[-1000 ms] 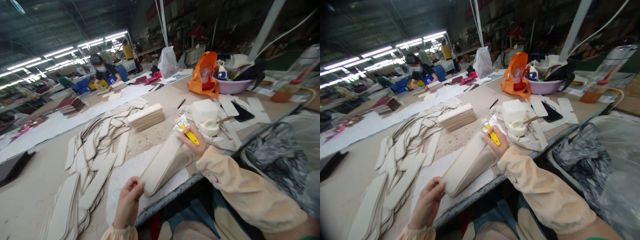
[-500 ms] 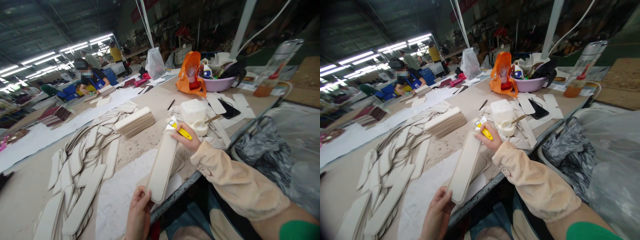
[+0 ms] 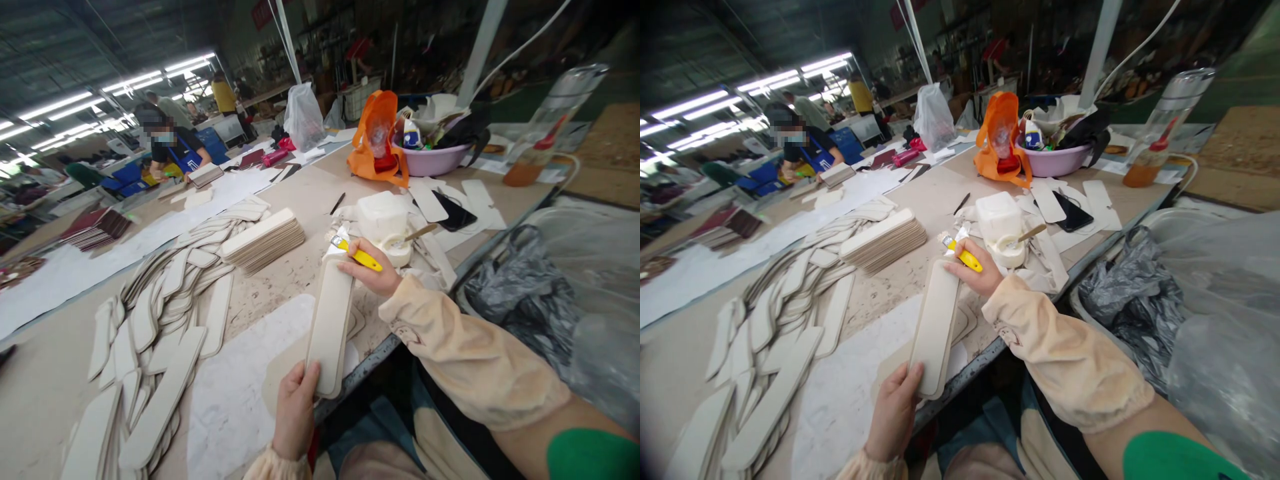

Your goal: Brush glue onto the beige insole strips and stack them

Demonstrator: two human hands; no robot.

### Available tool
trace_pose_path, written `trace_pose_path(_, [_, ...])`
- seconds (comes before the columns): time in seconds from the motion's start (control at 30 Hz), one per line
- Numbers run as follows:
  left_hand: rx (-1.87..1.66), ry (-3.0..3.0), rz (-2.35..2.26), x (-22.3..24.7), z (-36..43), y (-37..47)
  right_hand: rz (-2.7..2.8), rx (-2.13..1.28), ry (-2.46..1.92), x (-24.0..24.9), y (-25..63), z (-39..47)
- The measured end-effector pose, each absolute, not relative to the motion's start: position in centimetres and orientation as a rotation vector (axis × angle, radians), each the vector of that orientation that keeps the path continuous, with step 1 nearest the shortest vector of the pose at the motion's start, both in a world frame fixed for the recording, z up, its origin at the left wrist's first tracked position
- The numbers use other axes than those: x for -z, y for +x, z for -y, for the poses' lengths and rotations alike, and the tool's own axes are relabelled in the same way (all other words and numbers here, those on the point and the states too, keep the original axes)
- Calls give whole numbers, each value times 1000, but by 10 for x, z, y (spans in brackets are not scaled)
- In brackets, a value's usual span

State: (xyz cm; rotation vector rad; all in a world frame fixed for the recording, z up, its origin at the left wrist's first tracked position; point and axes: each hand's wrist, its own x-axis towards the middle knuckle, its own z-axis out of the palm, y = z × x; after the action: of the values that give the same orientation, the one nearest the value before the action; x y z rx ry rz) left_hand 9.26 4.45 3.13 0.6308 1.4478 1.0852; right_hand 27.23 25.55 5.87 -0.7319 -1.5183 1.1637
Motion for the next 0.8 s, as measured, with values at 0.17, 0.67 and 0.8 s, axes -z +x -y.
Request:
trace_pose_path(0.17, [-1080, 618, -1422, -35, -42, 95, 1560, -1122, -764, -58, 272, -258])
trace_pose_path(0.67, [-1136, 515, -1406, -41, -40, 110, 1612, -1101, -817, -61, 268, -255])
trace_pose_path(0.8, [-1145, 512, -1408, -40, -40, 110, 1609, -1098, -820, -58, 266, -256])
